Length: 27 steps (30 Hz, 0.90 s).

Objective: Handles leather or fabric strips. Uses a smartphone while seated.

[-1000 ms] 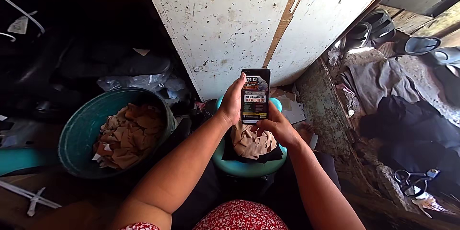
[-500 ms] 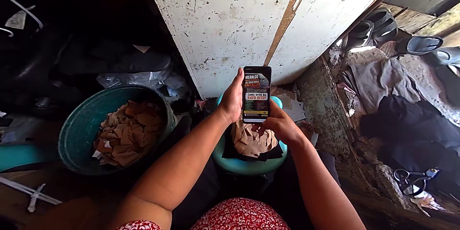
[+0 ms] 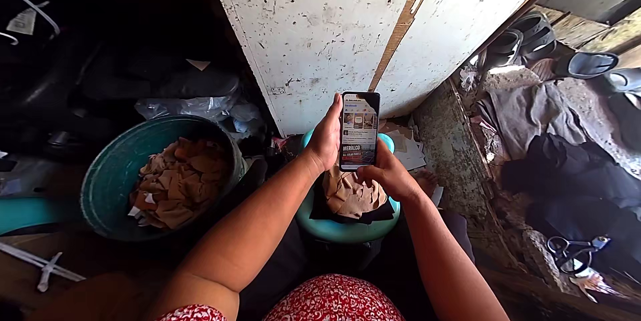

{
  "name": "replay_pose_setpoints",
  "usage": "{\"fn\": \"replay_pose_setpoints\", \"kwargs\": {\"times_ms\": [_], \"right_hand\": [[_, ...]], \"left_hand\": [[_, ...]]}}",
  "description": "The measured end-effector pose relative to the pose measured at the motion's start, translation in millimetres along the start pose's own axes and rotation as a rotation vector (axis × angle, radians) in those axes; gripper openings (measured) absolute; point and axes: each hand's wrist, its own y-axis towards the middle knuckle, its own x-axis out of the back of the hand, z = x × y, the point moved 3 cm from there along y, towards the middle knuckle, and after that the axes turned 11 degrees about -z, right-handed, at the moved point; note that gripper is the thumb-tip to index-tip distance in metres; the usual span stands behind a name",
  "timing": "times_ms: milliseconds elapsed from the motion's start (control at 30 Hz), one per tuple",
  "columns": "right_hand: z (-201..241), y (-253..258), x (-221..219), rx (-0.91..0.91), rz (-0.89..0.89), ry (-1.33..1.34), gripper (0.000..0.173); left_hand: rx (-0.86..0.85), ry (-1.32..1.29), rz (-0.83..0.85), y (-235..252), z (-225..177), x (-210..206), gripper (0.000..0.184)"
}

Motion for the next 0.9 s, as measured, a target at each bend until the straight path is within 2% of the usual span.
{"fn": "replay_pose_setpoints", "kwargs": {"times_ms": [333,600,900], "right_hand": [[1,0,0,0.003,-0.019,-0.026,0.052],[0,0,0,-0.016,-0.009,-0.006,0.052],[4,1,8,0.030,-0.111,0.065,0.040]], "left_hand": [[0.002,0.070,-0.020,-13,-4,-1,0.081],[-0.003,-0.026,0.031,1,1,1,0.076],[-0.028,-0.015,0.073,-6,0,-6,0.071]]}}
